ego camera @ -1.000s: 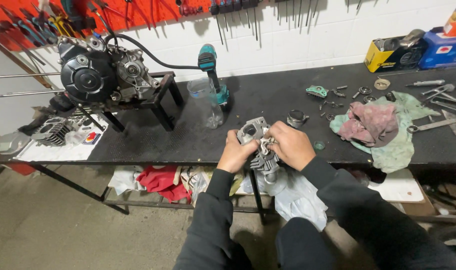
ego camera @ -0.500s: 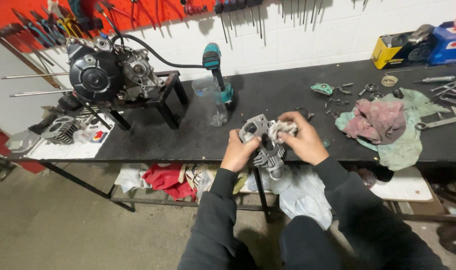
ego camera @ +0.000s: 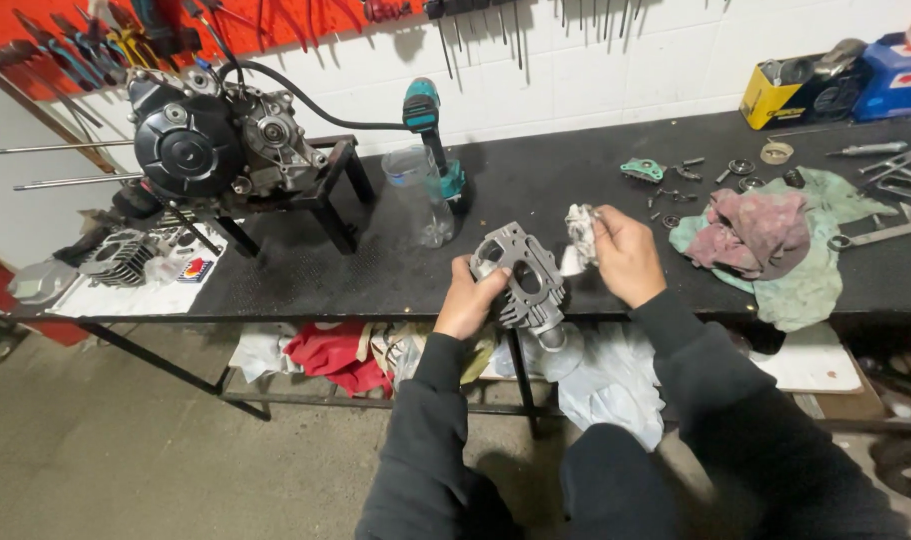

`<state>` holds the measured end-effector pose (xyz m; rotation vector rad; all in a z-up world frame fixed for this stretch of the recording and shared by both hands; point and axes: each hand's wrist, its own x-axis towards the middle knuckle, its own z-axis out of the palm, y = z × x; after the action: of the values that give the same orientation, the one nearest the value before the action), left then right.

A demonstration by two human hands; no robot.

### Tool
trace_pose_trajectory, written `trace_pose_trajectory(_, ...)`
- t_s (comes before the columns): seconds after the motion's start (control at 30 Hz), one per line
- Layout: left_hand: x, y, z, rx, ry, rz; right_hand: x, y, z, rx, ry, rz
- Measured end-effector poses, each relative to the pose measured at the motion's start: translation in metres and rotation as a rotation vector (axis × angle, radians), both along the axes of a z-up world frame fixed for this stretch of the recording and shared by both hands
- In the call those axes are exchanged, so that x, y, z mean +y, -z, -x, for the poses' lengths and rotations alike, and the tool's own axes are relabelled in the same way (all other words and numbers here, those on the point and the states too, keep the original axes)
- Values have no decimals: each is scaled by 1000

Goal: The person cleans a metallic engine cylinder block using a white cloth. They wipe the exterior surfaces and the interior bore of the cylinder, rotating the part to access different areas.

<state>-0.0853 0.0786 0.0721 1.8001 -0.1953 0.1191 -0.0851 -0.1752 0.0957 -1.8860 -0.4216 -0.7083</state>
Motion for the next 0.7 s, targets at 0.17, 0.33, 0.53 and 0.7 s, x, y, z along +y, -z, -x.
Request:
trace_pose_trajectory(0.17, 5, 8, -7, -12, 22, 11, -19, -1, -26, 184, 127, 38)
trace_pose_trajectory(0.33, -1, -9, 5, 13, 16, -14, -17, -17, -65, 375, 188, 234)
trace_pose_trajectory(0.53, -3, -12, -1, 5, 15, -21, 4, -60, -11, -66, 11, 594)
trace_pose_trajectory(0.7, -19, -13, -1, -15, -10, -12, 19, -60, 19, -261, -61, 700)
